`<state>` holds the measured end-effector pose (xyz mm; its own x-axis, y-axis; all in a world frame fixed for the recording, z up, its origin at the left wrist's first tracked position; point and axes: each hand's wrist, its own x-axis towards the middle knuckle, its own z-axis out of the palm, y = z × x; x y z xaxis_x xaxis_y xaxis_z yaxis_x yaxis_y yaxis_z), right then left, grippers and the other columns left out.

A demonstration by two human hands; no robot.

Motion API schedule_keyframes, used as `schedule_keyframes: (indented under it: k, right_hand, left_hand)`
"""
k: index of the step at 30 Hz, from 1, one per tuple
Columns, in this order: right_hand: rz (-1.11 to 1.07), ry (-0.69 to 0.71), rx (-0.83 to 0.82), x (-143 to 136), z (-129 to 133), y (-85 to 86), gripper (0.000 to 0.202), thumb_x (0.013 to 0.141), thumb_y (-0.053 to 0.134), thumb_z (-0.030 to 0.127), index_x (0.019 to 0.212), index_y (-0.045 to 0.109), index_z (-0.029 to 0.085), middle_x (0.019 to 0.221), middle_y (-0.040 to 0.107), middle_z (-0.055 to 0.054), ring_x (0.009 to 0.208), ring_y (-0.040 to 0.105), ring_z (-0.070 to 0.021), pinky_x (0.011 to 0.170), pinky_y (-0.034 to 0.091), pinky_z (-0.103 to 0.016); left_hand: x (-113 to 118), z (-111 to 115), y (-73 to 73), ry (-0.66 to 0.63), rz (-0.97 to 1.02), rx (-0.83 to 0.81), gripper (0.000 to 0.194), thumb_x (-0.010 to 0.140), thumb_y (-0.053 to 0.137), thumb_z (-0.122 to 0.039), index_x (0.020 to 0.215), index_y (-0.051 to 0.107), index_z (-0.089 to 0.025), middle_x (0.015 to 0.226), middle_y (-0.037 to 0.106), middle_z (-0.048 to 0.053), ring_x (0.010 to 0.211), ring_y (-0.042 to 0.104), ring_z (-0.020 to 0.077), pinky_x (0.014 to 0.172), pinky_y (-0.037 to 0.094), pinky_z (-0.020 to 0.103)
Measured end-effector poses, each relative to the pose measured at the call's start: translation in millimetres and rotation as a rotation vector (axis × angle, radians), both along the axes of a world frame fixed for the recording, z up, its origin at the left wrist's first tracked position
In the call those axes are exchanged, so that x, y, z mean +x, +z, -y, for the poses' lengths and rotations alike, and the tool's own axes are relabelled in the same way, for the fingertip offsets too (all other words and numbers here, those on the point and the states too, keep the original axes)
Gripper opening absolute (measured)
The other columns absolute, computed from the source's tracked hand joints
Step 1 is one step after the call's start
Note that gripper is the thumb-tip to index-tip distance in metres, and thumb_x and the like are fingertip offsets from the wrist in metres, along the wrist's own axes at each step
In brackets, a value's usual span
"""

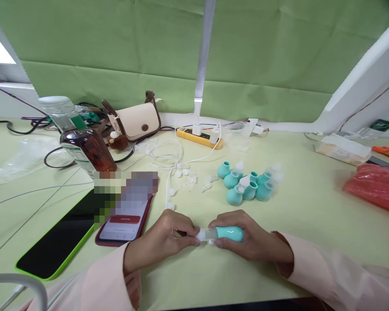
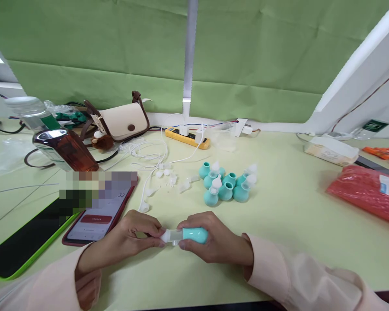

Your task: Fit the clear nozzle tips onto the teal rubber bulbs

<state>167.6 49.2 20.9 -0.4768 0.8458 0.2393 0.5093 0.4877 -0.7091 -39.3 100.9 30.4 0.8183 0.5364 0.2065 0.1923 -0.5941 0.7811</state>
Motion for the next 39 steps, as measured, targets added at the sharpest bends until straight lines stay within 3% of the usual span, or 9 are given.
schedule_keyframes:
  k: [5, 15, 19, 22, 26, 30, 34, 36, 39]
  right_hand:
    - [-0.060, -0.026, 0.024, 0, -1, -4.4, 0.017, 0.076, 0.057, 0.029, 0.084, 0.063, 0.015, 0.073, 0.063, -0.005, 0.063, 0.055, -0.0132, 0.056, 0.042, -0.022]
    - [-0.186, -0.084, -0.206, -7, 0, -0.2, 0.022, 0.073, 0.059, 0.032, 0.082, 0.064, 0.013, 0.073, 0.062, -0.005, 0.064, 0.053, -0.0135, 0.053, 0.042, -0.022]
    - [-0.261, -0.094, -0.367, -7, 0, -0.6, 0.026, 0.072, 0.060, 0.034, 0.086, 0.063, 0.013, 0.066, 0.058, -0.002, 0.054, 0.049, -0.0096, 0.047, 0.040, -0.020]
    - [-0.307, -0.016, -0.469, -6, 1, 2.5, 0.030, 0.075, 0.056, 0.036, 0.094, 0.060, 0.014, 0.065, 0.055, -0.001, 0.050, 0.047, -0.0080, 0.046, 0.040, -0.020]
    - [-0.236, 0.048, -0.202, -7, 4, 7.6, 0.034, 0.075, 0.057, 0.030, 0.107, 0.053, 0.017, 0.090, 0.058, -0.006, 0.074, 0.053, -0.0131, 0.064, 0.044, -0.025]
    - [-0.108, 0.055, 0.107, -9, 3, 9.3, 0.028, 0.069, 0.062, 0.021, 0.096, 0.055, 0.017, 0.080, 0.059, -0.005, 0.072, 0.053, -0.0146, 0.065, 0.044, -0.028]
    - [-0.076, -0.007, 0.291, -5, 4, 14.0, 0.023, 0.066, 0.059, 0.013, 0.088, 0.054, 0.017, 0.072, 0.059, -0.004, 0.066, 0.053, -0.0146, 0.058, 0.043, -0.027]
    - [-0.077, -0.064, 0.372, 1, 6, 20.0, 0.025, 0.065, 0.058, 0.010, 0.088, 0.052, 0.019, 0.071, 0.059, -0.002, 0.063, 0.053, -0.0140, 0.057, 0.043, -0.027]
    - [-0.027, -0.181, 0.405, 17, 9, 34.8, 0.027, 0.066, 0.059, 0.011, 0.089, 0.049, 0.022, 0.074, 0.060, -0.002, 0.064, 0.055, -0.0144, 0.059, 0.045, -0.027]
  left_hand:
    - [0, 0, -0.6, 0.025, 0.029, 0.009, 0.016, 0.074, 0.059, -0.016, 0.062, 0.066, -0.010, 0.053, 0.057, 0.001, 0.048, 0.043, 0.0079, 0.047, 0.033, 0.019]
    - [1, -1, 0.9, 0.096, 0.109, -0.074, 0.013, 0.069, 0.063, -0.015, 0.057, 0.065, -0.009, 0.050, 0.057, 0.001, 0.046, 0.043, 0.0072, 0.044, 0.032, 0.019]
    - [1, 0, 3.9, 0.174, 0.134, -0.201, 0.009, 0.062, 0.068, -0.017, 0.057, 0.066, -0.009, 0.051, 0.062, 0.003, 0.045, 0.048, 0.0088, 0.043, 0.037, 0.019]
    - [-1, 1, 7.4, 0.207, 0.191, -0.304, 0.011, 0.055, 0.073, -0.018, 0.062, 0.069, -0.010, 0.059, 0.068, 0.005, 0.051, 0.056, 0.0120, 0.046, 0.044, 0.019]
    - [-1, 5, 8.4, 0.242, 0.246, -0.298, 0.018, 0.055, 0.074, -0.019, 0.072, 0.071, -0.014, 0.065, 0.070, 0.005, 0.055, 0.060, 0.0133, 0.051, 0.048, 0.020]
    - [2, 8, 5.1, 0.213, 0.297, -0.315, 0.019, 0.059, 0.072, -0.019, 0.077, 0.071, -0.014, 0.064, 0.070, 0.005, 0.055, 0.061, 0.0134, 0.052, 0.050, 0.022]
    - [0, 8, 3.2, 0.142, 0.331, -0.310, 0.042, 0.063, 0.069, -0.019, 0.105, 0.060, -0.016, 0.081, 0.069, 0.006, 0.067, 0.063, 0.0152, 0.063, 0.053, 0.026]
    - [-3, 7, 1.4, 0.180, 0.307, -0.117, 0.038, 0.069, 0.065, -0.019, 0.106, 0.059, -0.016, 0.083, 0.068, 0.006, 0.070, 0.062, 0.0150, 0.065, 0.053, 0.027]
    - [-4, 4, -3.6, 0.283, 0.202, 0.415, 0.018, 0.075, 0.057, -0.016, 0.091, 0.063, -0.013, 0.079, 0.066, 0.008, 0.069, 0.060, 0.0160, 0.063, 0.050, 0.029]
